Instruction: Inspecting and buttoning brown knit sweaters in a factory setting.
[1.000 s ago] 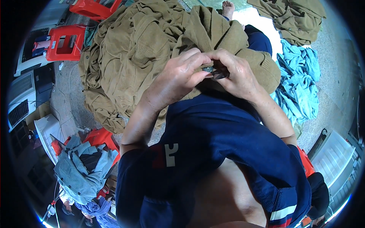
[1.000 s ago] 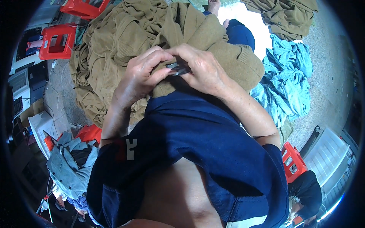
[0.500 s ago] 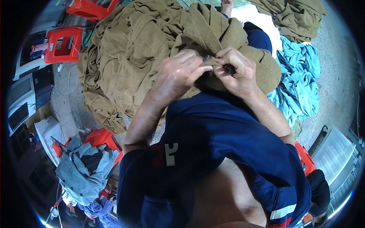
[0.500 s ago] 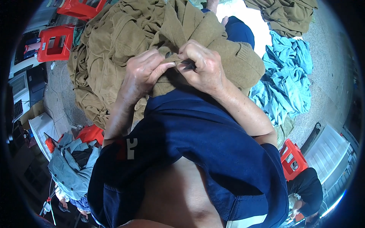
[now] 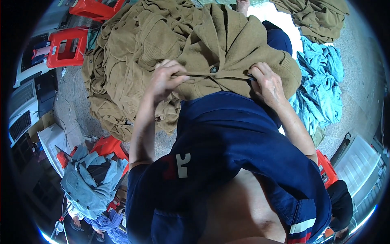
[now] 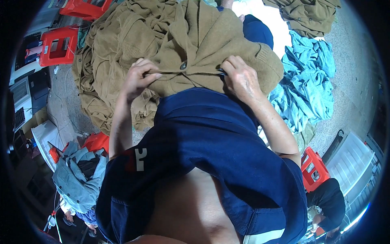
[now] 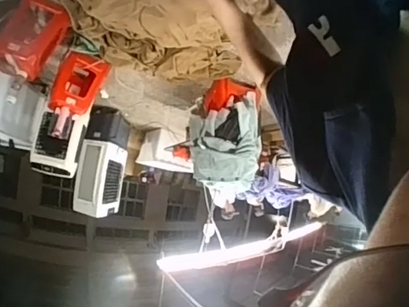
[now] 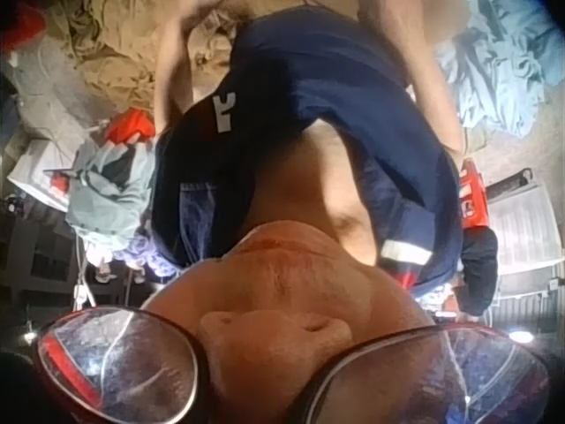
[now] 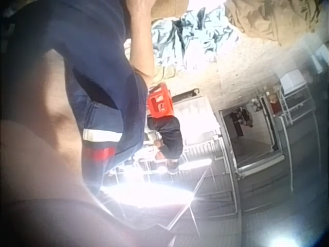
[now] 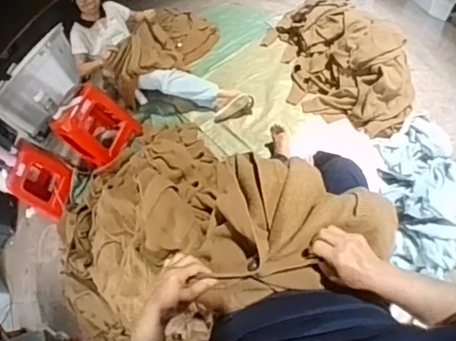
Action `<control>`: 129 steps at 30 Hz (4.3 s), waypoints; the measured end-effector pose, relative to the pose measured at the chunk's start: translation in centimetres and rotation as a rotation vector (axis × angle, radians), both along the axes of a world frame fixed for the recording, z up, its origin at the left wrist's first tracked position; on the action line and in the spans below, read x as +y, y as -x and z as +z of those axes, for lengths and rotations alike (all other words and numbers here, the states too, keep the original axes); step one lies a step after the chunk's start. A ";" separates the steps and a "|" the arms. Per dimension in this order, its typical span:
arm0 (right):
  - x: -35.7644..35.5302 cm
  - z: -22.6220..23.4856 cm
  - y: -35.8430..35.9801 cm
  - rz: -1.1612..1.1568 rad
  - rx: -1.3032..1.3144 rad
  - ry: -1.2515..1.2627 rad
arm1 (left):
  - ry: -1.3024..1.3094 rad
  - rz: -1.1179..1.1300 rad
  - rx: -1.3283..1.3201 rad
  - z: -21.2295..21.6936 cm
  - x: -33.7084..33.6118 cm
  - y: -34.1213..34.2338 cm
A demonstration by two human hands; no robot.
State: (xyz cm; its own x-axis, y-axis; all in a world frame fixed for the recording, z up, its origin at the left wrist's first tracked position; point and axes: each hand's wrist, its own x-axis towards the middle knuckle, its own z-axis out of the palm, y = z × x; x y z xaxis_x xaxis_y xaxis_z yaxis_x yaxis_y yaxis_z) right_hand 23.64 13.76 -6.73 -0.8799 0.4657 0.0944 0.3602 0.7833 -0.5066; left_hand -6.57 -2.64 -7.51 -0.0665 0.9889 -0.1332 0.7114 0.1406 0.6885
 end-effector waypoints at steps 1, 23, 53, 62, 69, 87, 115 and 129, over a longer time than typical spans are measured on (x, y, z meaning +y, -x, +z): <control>0.1 -0.4 -0.5 -0.015 -0.008 0.028 | -0.023 0.056 -0.024 -0.7 -0.9 0.8; -1.1 7.8 4.8 0.278 0.709 -0.265 | -0.032 0.186 -1.006 8.8 5.7 -7.3; -2.0 3.9 6.5 -0.017 0.698 0.316 | -0.481 -0.098 0.147 7.0 4.3 -7.2; -2.3 4.0 6.4 0.033 0.648 -0.043 | -0.626 0.027 0.434 6.1 3.7 -8.7; 0.2 1.1 0.9 -0.103 0.185 -0.073 | -0.338 0.060 0.156 2.9 1.6 -3.4; 0.8 6.1 1.2 -0.086 0.585 -0.177 | -0.086 0.459 -1.047 7.7 1.6 -2.7; -2.4 5.1 6.8 0.145 0.764 -0.143 | -0.101 0.410 -0.897 8.3 3.1 -6.1; -3.3 4.9 7.1 0.069 0.621 -0.060 | -0.420 0.301 -0.193 8.1 2.7 -8.8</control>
State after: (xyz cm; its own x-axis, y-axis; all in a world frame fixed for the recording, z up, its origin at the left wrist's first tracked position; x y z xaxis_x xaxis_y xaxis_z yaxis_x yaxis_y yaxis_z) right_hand 16.51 10.43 -1.82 -0.6804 0.3875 0.6220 -0.0398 0.8280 -0.5594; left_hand 2.26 0.07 0.57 -0.3681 0.9006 0.2310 0.5379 0.0036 0.8430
